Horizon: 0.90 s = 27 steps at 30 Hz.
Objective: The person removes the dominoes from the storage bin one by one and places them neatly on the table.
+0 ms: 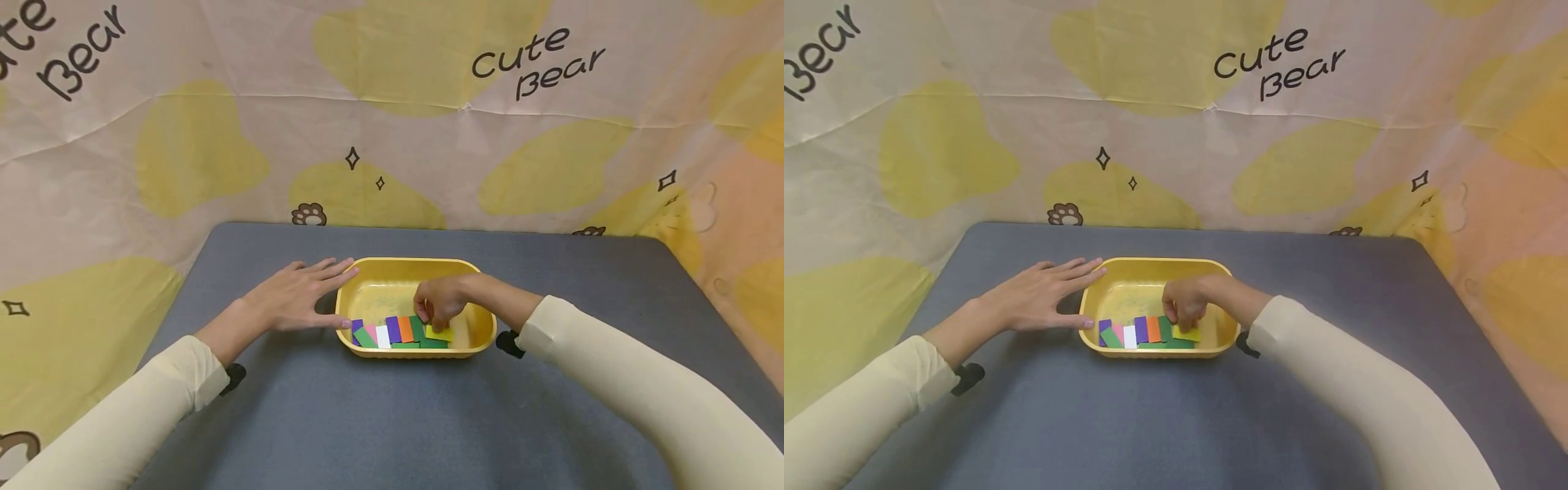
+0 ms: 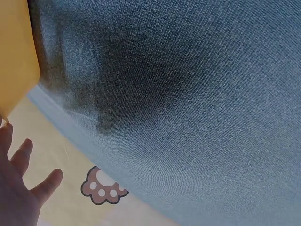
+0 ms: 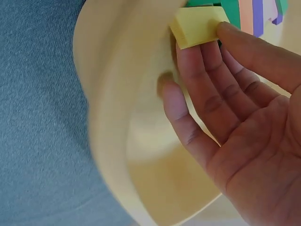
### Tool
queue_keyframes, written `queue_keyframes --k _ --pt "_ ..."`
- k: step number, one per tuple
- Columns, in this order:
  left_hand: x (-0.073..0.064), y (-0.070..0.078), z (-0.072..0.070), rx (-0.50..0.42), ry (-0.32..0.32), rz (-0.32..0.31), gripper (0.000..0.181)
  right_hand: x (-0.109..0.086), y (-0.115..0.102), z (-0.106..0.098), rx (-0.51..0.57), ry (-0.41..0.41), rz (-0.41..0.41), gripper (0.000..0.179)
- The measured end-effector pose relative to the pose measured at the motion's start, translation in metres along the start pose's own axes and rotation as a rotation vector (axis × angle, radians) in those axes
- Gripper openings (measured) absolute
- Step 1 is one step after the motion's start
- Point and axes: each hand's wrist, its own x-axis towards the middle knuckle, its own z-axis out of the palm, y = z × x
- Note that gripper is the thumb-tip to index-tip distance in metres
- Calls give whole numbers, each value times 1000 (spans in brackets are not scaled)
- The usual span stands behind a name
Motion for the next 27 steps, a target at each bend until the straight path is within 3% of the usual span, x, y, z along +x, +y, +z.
queue_keyframes --k 7,15,27 --pt "0 -1 1 5 4 1 98 -12 8 -10 -27 70 -102 11" --pt "0 0 1 7 12 8 99 -33 14 -24 12 190 -74 13" --pt "1 0 1 -2 -1 -1 100 -53 32 -32 111 337 -125 20"
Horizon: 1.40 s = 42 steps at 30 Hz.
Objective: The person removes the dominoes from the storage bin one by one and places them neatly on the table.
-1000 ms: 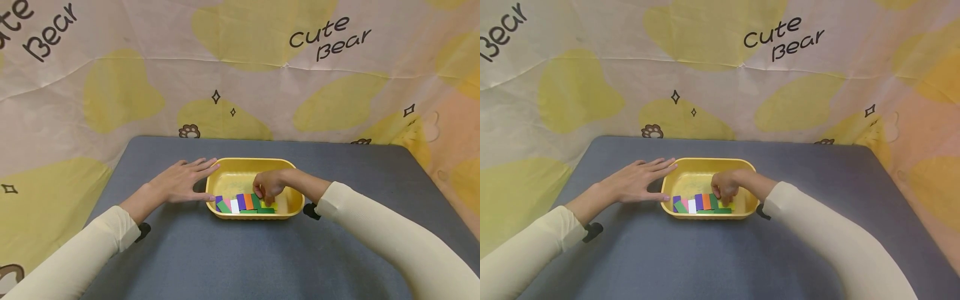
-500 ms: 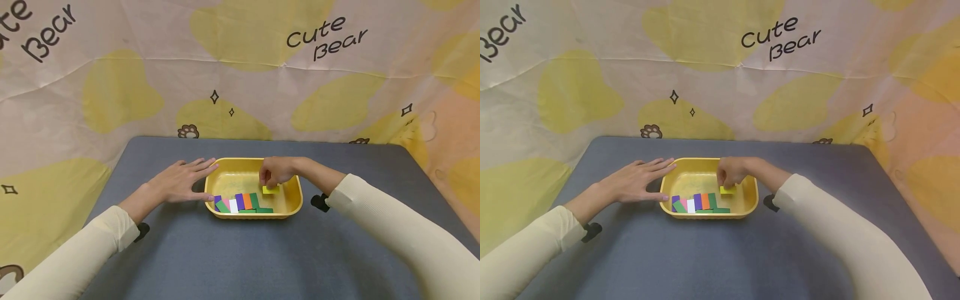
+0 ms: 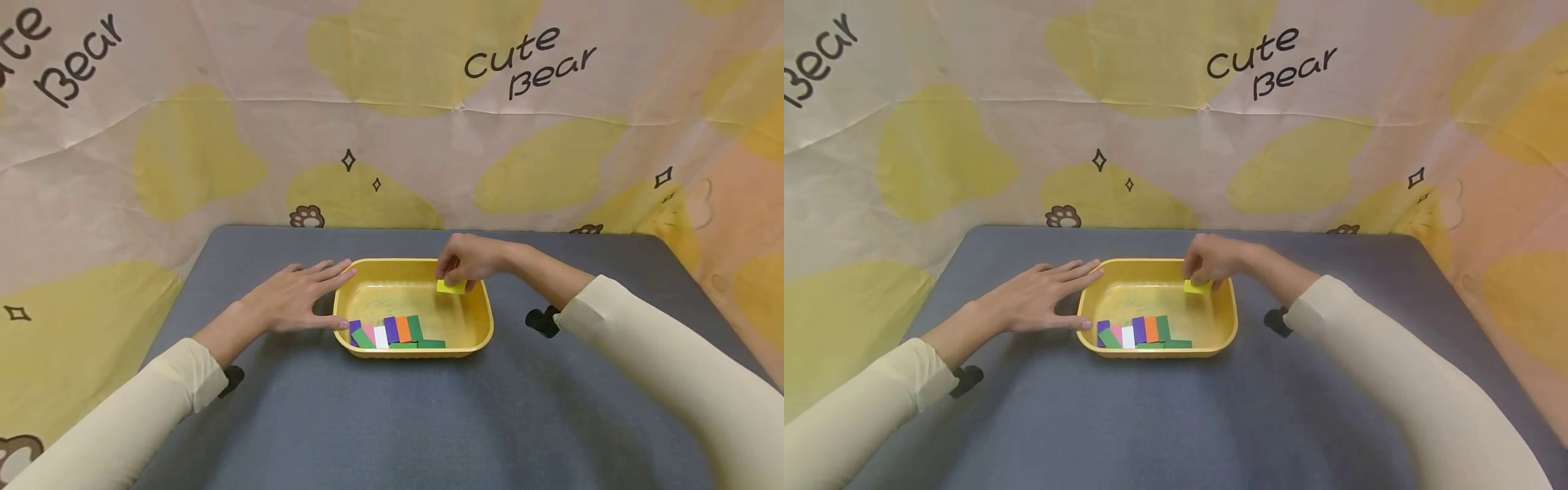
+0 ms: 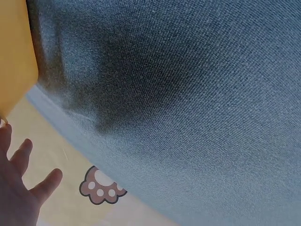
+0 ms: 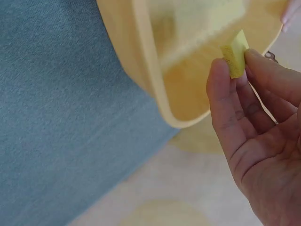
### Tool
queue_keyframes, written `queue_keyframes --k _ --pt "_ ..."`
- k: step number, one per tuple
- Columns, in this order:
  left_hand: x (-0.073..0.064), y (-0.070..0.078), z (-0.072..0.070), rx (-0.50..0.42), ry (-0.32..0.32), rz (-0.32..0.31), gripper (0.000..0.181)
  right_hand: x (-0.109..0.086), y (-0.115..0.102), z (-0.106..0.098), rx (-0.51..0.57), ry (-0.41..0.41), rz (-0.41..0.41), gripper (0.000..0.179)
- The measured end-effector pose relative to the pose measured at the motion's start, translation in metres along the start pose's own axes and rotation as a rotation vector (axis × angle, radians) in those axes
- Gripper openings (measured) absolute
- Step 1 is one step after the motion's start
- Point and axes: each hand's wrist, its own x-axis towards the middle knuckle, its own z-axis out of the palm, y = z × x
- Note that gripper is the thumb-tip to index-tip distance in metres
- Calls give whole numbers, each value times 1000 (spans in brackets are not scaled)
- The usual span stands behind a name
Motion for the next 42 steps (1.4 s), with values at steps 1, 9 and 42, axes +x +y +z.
queue_keyframes --k 1,9,42 --pt "0 0 0 -2 -1 0 100 -1 2 -1 8 9 -4 21" --pt "1 -1 0 -8 -1 1 99 -12 11 -10 35 47 6 23" --pt "-1 2 -2 -3 2 5 98 -53 86 -27 134 353 63 21"
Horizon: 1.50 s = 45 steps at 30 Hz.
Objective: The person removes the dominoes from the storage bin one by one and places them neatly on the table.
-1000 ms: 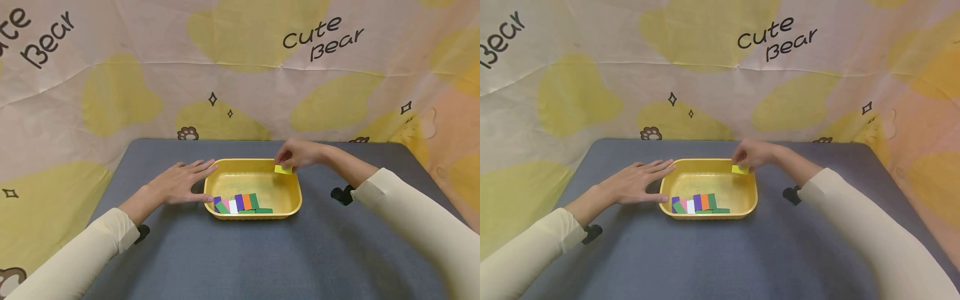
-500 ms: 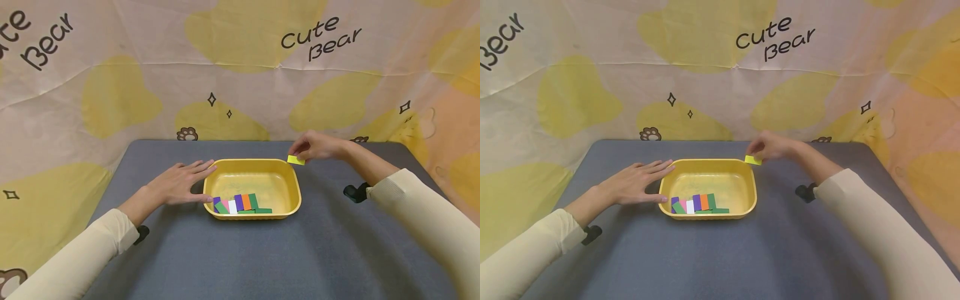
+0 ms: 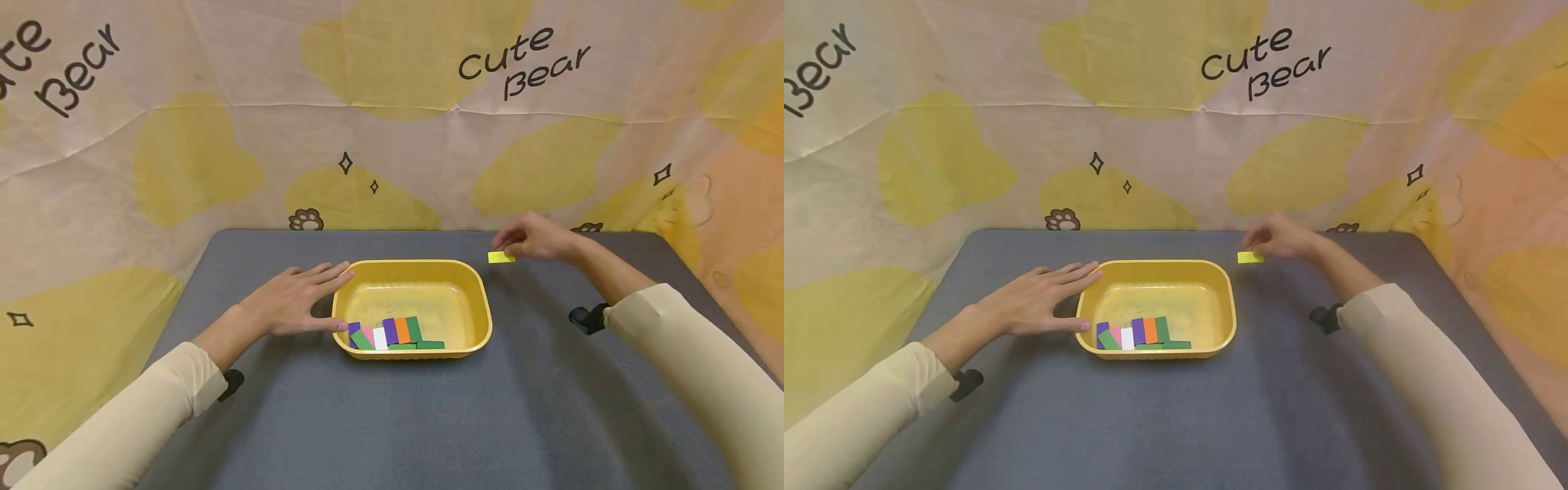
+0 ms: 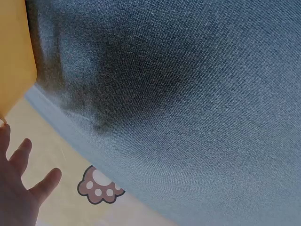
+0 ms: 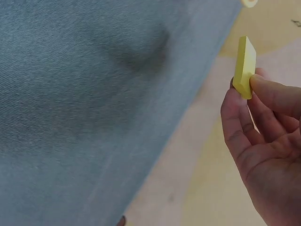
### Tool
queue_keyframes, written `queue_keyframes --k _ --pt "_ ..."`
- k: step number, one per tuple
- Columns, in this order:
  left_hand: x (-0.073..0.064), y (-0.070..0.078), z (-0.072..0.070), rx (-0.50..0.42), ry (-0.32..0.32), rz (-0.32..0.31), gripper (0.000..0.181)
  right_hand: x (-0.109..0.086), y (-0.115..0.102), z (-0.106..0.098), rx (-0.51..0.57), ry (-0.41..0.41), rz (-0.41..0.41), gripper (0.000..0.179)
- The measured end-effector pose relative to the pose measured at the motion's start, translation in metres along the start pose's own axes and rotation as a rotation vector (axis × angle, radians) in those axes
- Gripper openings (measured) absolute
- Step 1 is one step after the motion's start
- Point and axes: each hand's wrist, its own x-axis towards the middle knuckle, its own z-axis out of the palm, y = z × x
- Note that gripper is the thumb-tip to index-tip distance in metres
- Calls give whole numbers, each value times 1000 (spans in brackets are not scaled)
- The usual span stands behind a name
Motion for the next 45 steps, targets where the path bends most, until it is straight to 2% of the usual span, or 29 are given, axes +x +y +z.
queue_keyframes --k 5,11,18,29,45 --pt "0 0 0 -1 -7 -5 97 3 17 5 36 44 39 21" --pt "0 0 0 0 -5 -5 98 7 34 14 63 75 43 21" --pt "0 0 1 -3 -6 -7 97 10 48 23 32 95 90 21" --pt "0 -2 2 -3 -4 -2 98 17 62 33 15 128 144 22" --pt "1 -2 3 -9 1 -6 98 20 65 39 42 189 123 22"
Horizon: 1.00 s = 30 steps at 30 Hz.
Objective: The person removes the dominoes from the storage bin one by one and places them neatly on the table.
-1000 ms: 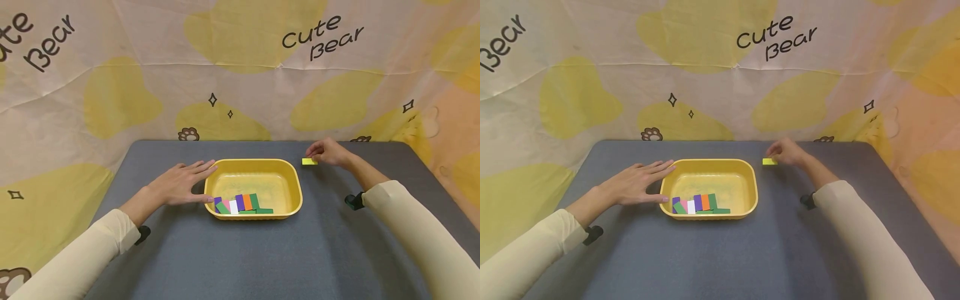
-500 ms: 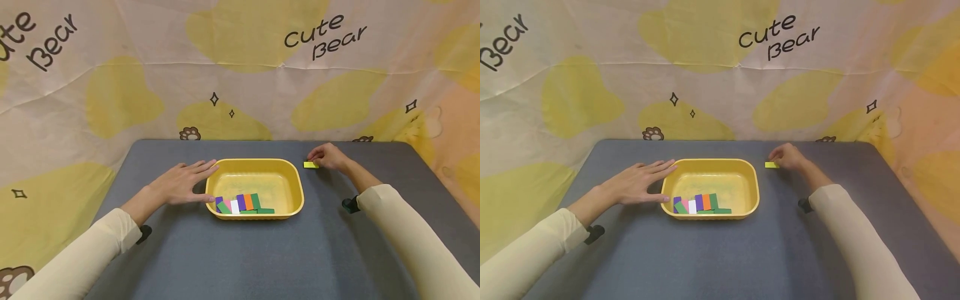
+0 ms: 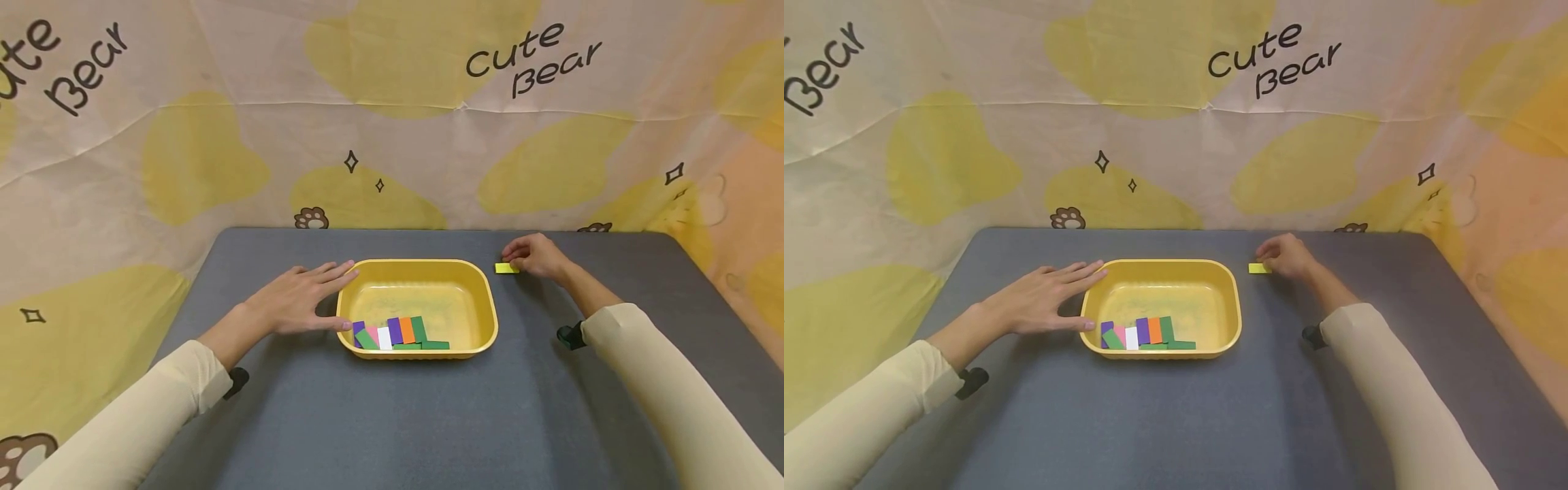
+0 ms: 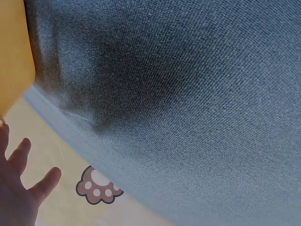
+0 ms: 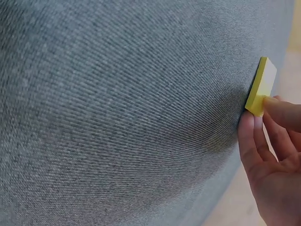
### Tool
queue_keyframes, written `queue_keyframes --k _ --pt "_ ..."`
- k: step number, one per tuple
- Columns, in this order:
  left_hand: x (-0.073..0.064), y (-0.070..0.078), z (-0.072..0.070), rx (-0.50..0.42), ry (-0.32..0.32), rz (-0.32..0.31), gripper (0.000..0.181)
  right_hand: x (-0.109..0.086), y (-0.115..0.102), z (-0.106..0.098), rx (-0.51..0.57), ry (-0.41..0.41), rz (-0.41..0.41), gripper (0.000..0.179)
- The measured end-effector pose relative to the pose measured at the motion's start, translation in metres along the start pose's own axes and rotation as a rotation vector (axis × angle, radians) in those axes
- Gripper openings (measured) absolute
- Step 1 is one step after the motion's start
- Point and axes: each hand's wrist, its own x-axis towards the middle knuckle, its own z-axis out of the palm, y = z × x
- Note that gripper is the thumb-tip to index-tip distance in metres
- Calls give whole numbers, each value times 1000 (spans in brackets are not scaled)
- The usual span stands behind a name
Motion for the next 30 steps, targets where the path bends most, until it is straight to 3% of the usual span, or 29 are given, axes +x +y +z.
queue_keyframes --k 17,30 --pt "0 1 1 6 6 13 98 -7 2 -7 -4 19 -11 26" --pt "0 1 0 18 12 14 97 -8 -48 -35 -32 -81 -109 32"
